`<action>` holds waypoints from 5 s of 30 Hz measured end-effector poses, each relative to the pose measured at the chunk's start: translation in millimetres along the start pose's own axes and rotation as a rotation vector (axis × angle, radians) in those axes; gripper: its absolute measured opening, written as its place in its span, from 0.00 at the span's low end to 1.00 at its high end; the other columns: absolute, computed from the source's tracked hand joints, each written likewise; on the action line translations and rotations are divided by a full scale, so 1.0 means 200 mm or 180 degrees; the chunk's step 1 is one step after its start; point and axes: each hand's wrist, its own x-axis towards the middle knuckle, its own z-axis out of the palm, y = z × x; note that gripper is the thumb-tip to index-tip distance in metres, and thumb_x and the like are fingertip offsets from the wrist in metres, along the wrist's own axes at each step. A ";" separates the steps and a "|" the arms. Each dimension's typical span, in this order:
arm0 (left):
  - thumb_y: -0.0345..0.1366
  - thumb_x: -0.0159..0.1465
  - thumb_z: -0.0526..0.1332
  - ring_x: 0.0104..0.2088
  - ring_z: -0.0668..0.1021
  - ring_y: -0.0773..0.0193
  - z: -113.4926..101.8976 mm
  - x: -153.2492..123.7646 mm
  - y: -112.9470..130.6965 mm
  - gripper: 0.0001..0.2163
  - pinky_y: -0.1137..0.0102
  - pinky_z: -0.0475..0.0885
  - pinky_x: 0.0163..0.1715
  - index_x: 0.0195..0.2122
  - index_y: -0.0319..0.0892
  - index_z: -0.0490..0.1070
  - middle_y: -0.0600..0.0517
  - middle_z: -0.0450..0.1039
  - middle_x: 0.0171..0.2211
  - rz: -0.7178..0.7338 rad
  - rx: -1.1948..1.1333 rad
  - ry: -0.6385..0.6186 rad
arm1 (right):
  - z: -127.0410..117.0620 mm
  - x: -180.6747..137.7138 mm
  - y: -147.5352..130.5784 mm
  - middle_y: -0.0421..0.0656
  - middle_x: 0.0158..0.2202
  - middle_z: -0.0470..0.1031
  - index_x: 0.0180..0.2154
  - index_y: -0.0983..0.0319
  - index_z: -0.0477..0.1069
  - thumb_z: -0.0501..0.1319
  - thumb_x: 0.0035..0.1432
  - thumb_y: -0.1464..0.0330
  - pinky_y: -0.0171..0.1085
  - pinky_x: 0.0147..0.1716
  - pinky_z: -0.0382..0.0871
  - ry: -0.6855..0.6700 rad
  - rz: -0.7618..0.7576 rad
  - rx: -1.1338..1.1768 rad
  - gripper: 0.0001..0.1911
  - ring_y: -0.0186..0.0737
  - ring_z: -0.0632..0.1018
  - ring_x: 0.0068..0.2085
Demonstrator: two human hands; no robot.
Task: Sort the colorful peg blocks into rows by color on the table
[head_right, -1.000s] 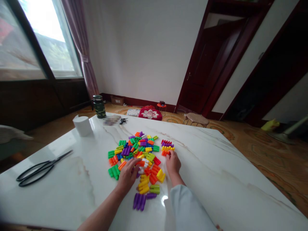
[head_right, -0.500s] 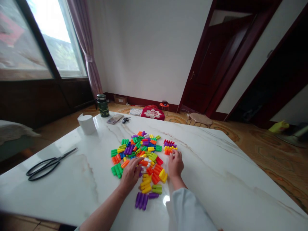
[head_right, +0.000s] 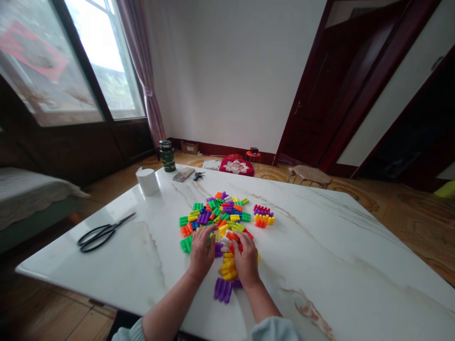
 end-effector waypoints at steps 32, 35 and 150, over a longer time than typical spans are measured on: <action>0.23 0.61 0.52 0.44 0.77 0.62 0.01 0.00 -0.03 0.12 0.66 0.74 0.45 0.39 0.43 0.72 0.48 0.74 0.41 0.0166 -0.0840 -0.0066 | -0.02 -0.02 -0.05 0.47 0.51 0.73 0.57 0.55 0.69 0.56 0.66 0.64 0.50 0.53 0.71 -0.0477 -0.0380 -0.0295 0.19 0.47 0.73 0.53; 0.21 0.58 0.51 0.44 0.77 0.62 0.01 0.00 -0.03 0.14 0.67 0.74 0.44 0.36 0.43 0.72 0.49 0.73 0.40 0.0241 -0.0992 -0.0058 | -0.03 0.00 -0.06 0.47 0.51 0.73 0.58 0.54 0.68 0.53 0.68 0.66 0.49 0.52 0.71 -0.0599 -0.0490 -0.0249 0.19 0.46 0.73 0.52; 0.37 0.59 0.62 0.50 0.71 0.47 -0.02 0.00 0.01 0.10 0.50 0.64 0.52 0.43 0.48 0.73 0.46 0.70 0.49 -0.0288 0.0595 -0.0264 | -0.05 0.23 0.25 0.43 0.39 0.77 0.36 0.58 0.76 0.64 0.47 0.65 0.37 0.37 0.68 -0.1264 0.1586 -0.1329 0.11 0.44 0.77 0.41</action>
